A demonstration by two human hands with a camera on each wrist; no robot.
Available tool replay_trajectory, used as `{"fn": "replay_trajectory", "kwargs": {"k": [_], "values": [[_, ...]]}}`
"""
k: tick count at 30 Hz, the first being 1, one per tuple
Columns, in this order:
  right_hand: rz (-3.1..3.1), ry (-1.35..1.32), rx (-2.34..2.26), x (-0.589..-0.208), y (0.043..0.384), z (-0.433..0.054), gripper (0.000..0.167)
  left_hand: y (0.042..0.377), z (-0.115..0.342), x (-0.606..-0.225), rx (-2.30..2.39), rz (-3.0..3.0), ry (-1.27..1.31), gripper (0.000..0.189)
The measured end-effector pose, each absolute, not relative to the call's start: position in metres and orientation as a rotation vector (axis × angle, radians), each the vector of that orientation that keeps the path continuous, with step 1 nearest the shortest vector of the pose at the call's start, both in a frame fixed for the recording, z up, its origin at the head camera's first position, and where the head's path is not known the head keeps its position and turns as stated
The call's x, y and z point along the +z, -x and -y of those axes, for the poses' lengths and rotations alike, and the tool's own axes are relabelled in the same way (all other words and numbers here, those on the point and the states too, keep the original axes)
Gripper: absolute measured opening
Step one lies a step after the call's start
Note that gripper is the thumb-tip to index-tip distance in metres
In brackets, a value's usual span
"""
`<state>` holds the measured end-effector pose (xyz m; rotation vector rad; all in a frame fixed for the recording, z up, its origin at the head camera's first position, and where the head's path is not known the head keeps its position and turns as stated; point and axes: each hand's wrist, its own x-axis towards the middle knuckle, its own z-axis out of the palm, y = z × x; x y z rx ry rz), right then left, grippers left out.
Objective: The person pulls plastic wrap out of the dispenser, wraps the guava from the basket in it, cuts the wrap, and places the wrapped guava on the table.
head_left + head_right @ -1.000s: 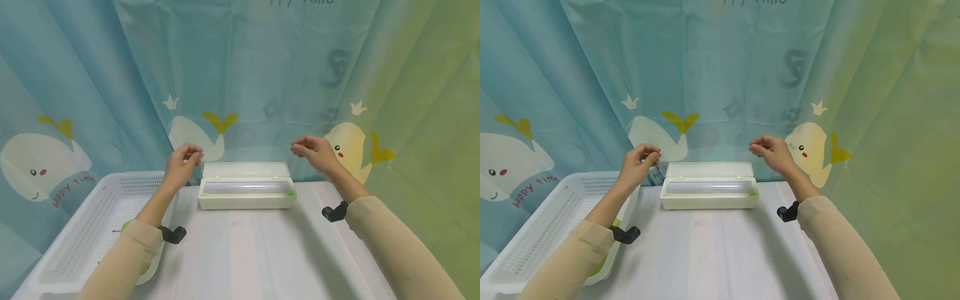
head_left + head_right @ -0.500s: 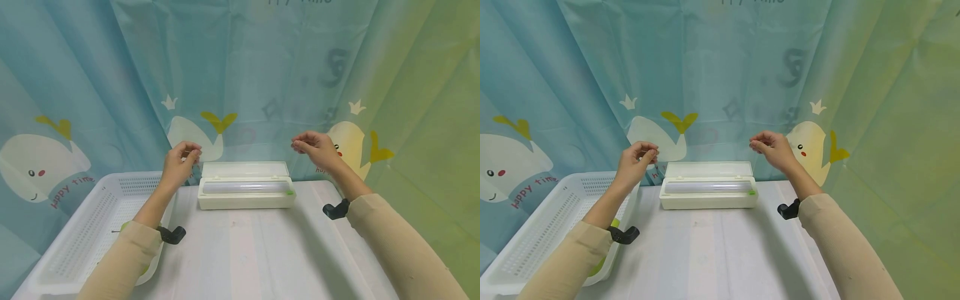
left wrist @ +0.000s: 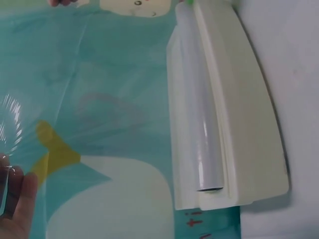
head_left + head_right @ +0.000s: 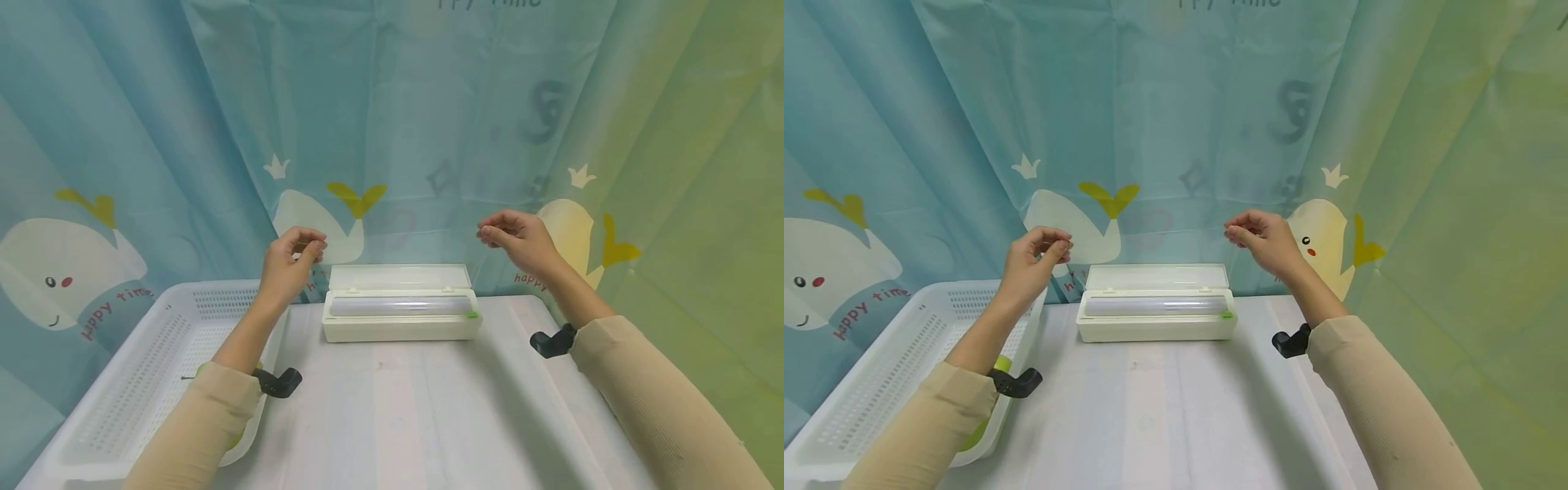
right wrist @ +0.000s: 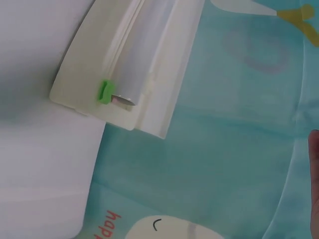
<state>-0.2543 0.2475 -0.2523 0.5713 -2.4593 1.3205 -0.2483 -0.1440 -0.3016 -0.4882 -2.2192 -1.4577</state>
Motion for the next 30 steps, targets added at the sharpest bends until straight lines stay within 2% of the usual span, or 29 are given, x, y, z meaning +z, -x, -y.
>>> {"fn": "replay_trajectory", "kwargs": {"k": [10,30], "values": [[2.432,-0.583,1.349,-0.259,0.269,-0.258,0.022,0.246,0.144,-0.296,-1.441,2.201,0.486,0.020],[2.371,-0.643,1.358,-0.241,0.262,-0.263,0.020,0.241,0.142,-0.277,-1.475,2.142,0.501,0.019]]}}
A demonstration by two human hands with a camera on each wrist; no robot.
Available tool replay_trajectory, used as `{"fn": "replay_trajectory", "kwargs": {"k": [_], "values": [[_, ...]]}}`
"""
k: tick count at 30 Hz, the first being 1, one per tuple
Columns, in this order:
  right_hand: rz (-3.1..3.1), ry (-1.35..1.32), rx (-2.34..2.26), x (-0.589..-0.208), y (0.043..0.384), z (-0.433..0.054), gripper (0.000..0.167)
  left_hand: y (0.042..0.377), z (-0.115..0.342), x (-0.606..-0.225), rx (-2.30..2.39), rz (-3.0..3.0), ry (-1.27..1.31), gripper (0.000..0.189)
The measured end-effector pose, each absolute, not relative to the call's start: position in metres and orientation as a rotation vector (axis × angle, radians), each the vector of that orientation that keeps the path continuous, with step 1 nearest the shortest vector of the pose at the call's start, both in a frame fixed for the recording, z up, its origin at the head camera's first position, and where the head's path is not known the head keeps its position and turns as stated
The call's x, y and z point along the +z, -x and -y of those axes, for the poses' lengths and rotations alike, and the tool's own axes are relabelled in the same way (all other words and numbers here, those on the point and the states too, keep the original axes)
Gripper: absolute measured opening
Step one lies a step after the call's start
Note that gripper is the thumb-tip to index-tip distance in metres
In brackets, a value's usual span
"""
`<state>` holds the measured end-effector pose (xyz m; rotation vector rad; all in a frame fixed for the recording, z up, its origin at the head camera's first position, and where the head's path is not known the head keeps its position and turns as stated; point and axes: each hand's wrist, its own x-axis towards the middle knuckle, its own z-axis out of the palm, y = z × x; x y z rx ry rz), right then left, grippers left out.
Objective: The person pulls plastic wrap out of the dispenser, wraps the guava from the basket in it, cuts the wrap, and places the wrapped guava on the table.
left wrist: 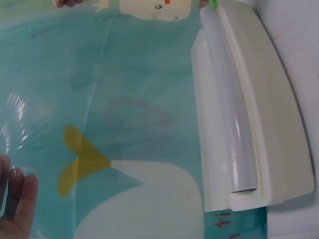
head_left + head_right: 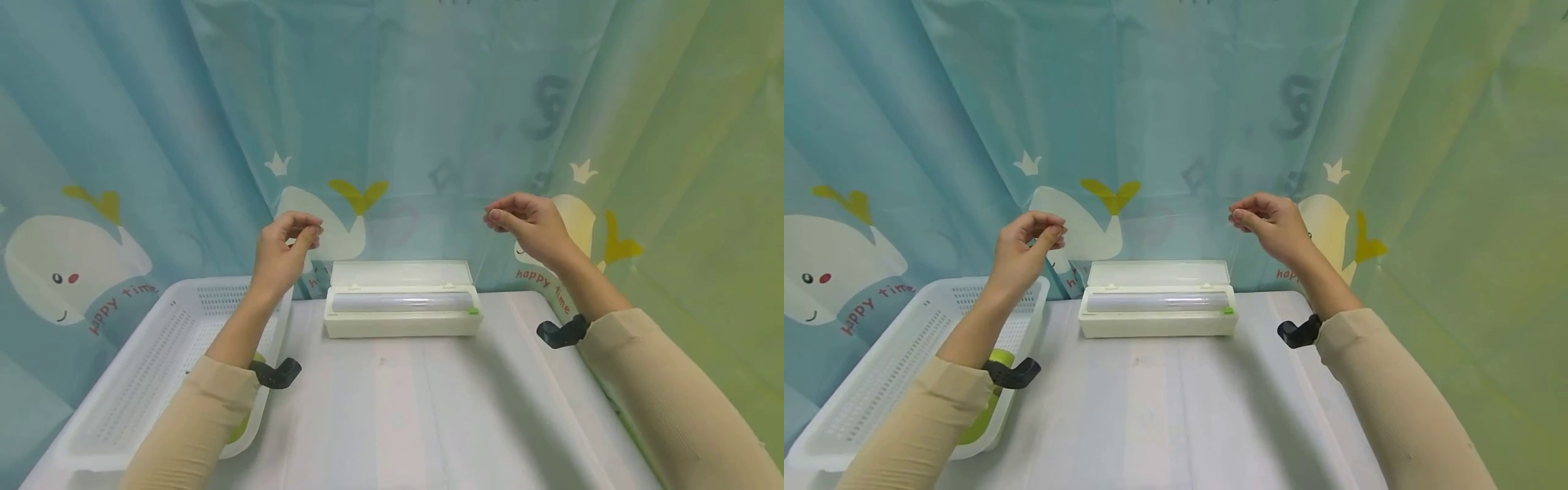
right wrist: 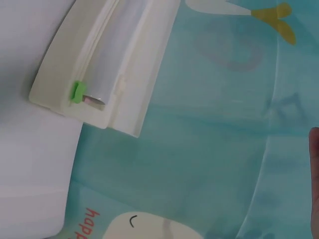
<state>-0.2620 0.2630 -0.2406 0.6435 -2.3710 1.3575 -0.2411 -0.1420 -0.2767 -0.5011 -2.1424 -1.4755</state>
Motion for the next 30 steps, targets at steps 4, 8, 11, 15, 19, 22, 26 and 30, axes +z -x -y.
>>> {"fn": "replay_trajectory", "kwargs": {"k": [4,8,11,15,19,22,26,30], "values": [[2.369,-0.649,1.351,-0.236,0.259,-0.262,0.020,0.240,0.142,-0.274,-1.477,2.107,0.528,0.018],[2.361,-0.649,1.344,-0.234,0.257,-0.262,0.019,0.239,0.143,-0.272,-1.472,2.095,0.536,0.018],[2.352,-0.657,1.335,-0.233,0.257,-0.262,0.019,0.238,0.144,-0.271,-1.476,2.077,0.549,0.018],[2.344,-0.676,1.326,-0.231,0.258,-0.260,0.020,0.236,0.146,-0.268,-1.480,2.047,0.555,0.019],[2.331,-0.694,1.335,-0.229,0.257,-0.258,0.019,0.232,0.148,-0.266,-1.480,2.040,0.543,0.020],[2.322,-0.698,1.352,-0.228,0.256,-0.258,0.019,0.230,0.148,-0.264,-1.482,2.042,0.535,0.019],[2.312,-0.699,1.379,-0.226,0.254,-0.257,0.019,0.228,0.149,-0.262,-1.479,2.042,0.529,0.019],[2.301,-0.700,1.394,-0.224,0.251,-0.256,0.019,0.226,0.150,-0.260,-1.484,2.044,0.524,0.018]]}}
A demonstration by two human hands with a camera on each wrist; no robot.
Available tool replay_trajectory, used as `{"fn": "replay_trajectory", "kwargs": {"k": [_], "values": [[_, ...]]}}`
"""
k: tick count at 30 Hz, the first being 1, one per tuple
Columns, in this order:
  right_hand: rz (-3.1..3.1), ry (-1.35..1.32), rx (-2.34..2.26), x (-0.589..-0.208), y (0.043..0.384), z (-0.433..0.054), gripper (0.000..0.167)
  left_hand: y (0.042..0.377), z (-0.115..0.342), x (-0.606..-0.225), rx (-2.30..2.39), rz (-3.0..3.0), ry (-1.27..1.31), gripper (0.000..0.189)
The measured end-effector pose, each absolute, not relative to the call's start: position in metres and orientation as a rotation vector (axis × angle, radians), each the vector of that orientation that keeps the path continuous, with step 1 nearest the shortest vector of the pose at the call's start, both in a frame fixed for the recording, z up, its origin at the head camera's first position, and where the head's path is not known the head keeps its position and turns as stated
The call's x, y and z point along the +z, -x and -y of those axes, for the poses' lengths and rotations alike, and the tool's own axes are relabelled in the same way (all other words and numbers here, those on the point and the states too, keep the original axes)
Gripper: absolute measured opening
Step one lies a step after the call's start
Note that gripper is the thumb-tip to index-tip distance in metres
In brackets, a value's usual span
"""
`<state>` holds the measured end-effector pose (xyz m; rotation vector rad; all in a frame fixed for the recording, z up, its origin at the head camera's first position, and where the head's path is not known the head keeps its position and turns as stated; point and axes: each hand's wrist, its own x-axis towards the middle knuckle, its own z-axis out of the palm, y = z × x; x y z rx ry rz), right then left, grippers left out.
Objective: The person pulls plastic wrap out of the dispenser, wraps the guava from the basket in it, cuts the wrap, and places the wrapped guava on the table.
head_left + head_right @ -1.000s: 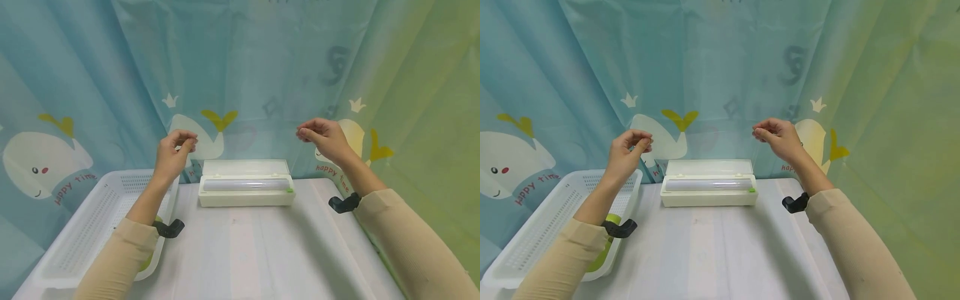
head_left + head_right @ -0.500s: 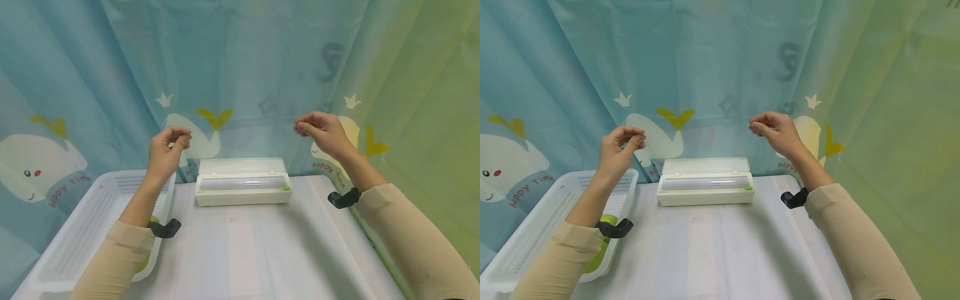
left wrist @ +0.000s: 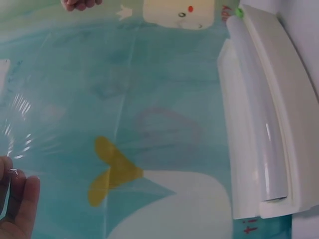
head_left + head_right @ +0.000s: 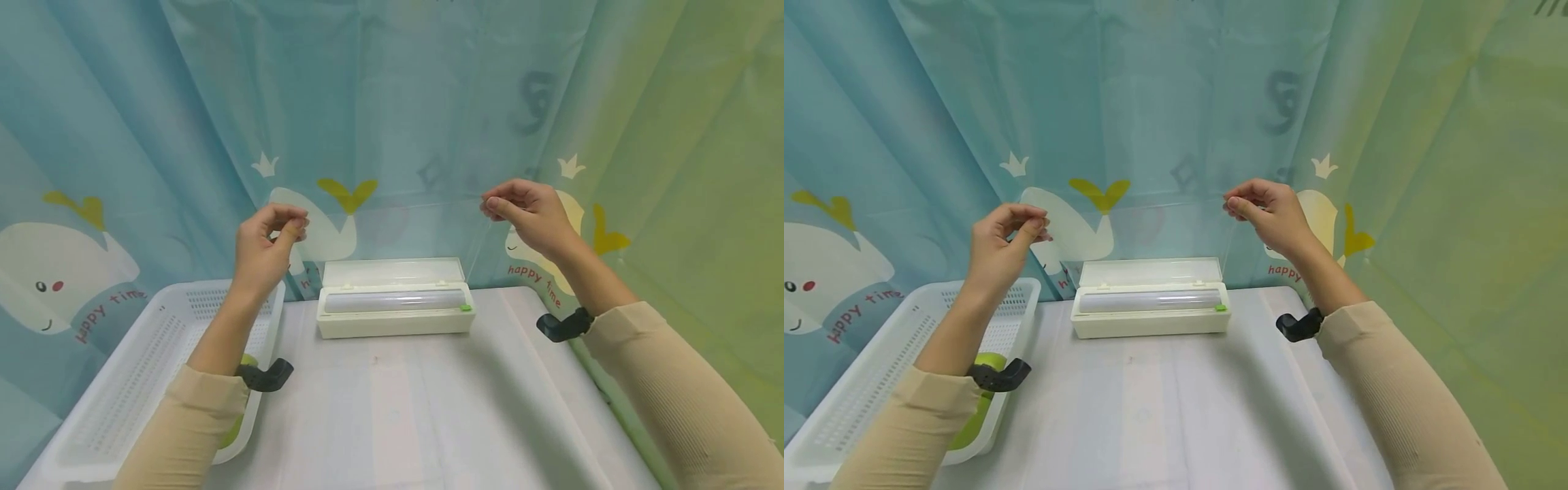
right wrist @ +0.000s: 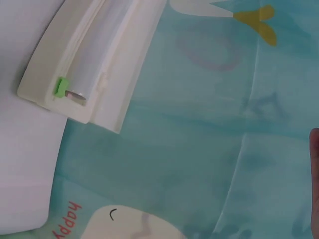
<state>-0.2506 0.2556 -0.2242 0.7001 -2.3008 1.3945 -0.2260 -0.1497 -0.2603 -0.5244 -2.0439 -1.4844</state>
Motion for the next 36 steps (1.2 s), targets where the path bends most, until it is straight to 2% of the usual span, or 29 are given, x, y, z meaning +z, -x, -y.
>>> {"fn": "replay_trajectory", "kwargs": {"k": [36], "values": [[2.145,-0.868,1.478,-0.211,0.238,-0.267,0.013,0.214,0.143,-0.244,-1.439,1.962,0.606,0.016]]}}
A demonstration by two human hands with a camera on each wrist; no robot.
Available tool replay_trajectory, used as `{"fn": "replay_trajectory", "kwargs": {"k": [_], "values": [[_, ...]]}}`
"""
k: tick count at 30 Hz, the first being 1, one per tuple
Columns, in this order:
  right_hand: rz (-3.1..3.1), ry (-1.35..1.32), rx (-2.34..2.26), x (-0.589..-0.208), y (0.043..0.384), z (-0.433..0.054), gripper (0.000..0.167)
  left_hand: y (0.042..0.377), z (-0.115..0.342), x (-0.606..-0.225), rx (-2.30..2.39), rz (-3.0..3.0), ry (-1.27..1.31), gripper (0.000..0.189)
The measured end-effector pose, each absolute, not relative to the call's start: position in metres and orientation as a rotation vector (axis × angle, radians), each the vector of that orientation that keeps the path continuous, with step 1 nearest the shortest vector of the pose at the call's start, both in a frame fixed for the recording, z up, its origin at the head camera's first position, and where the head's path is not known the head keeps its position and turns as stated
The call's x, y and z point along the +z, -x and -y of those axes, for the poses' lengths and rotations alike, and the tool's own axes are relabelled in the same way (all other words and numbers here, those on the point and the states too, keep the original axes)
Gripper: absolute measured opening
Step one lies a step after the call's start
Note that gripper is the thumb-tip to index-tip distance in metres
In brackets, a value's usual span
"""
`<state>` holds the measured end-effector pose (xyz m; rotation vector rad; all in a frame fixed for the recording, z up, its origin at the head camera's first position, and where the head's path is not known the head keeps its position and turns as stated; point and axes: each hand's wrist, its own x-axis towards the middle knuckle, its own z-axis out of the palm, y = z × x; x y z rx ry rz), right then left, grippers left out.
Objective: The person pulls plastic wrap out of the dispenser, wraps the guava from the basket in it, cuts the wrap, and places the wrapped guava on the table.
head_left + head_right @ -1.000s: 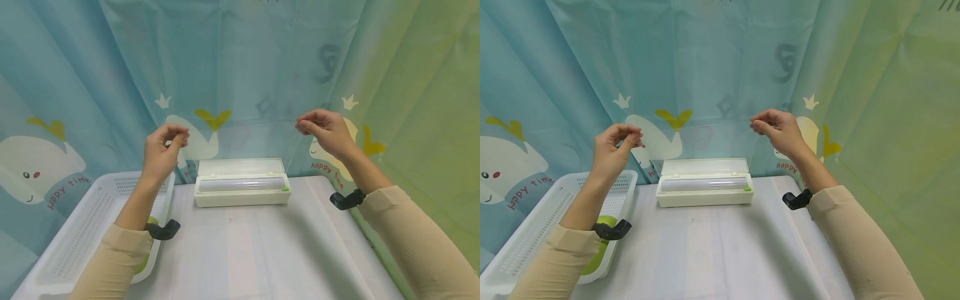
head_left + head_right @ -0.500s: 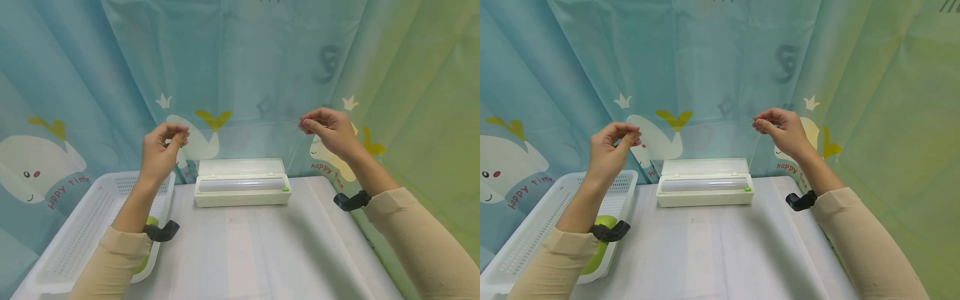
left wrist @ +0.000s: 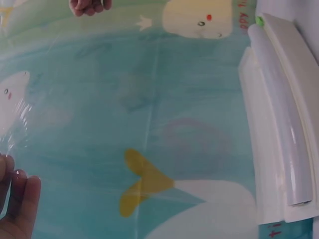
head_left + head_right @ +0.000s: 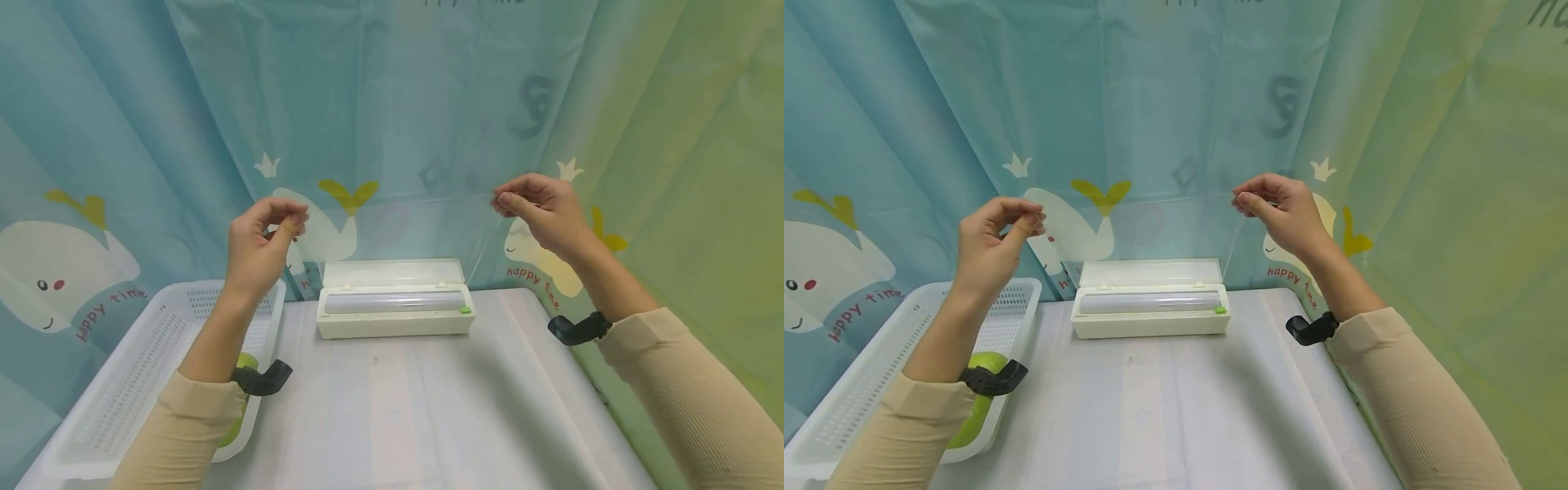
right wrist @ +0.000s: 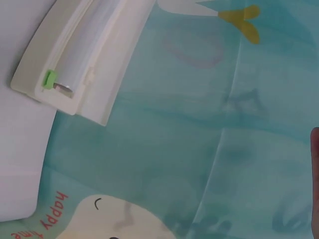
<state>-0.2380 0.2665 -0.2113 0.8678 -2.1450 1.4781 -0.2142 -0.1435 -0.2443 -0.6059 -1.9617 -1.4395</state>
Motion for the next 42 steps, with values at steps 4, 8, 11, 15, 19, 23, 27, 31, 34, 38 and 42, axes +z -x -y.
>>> {"fn": "replay_trajectory", "kwargs": {"k": [4,8,11,15,19,23,27,31,34,38,42], "values": [[2.181,-0.817,1.422,-0.209,0.236,-0.268,0.014,0.213,0.142,-0.242,-1.442,1.954,0.616,0.016],[2.186,-0.810,1.401,-0.206,0.235,-0.269,0.014,0.212,0.141,-0.239,-1.446,1.940,0.626,0.016],[2.159,-0.841,1.441,-0.203,0.235,-0.268,0.014,0.210,0.141,-0.237,-1.443,1.927,0.634,0.016],[2.123,-0.874,1.494,-0.201,0.234,-0.268,0.013,0.208,0.141,-0.235,-1.438,1.918,0.634,0.016],[2.098,-0.881,1.536,-0.199,0.233,-0.267,0.013,0.206,0.141,-0.232,-1.433,1.918,0.627,0.016],[2.073,-0.900,1.557,-0.197,0.233,-0.267,0.013,0.205,0.141,-0.230,-1.430,1.919,0.620,0.015],[2.033,-0.939,1.588,-0.195,0.234,-0.267,0.012,0.205,0.140,-0.228,-1.432,1.907,0.626,0.015],[2.017,-0.931,1.615,-0.192,0.233,-0.267,0.012,0.203,0.140,-0.226,-1.441,1.903,0.626,0.015],[2.020,-0.914,1.613,-0.192,0.232,-0.267,0.012,0.202,0.140,-0.225,-1.445,1.905,0.622,0.015],[2.002,-0.943,1.608,-0.190,0.231,-0.268,0.012,0.201,0.140,-0.223,-1.428,1.901,0.622,0.015],[1.983,-0.960,1.608,-0.187,0.231,-0.268,0.011,0.198,0.140,-0.221,-1.409,1.883,0.630,0.014]]}}
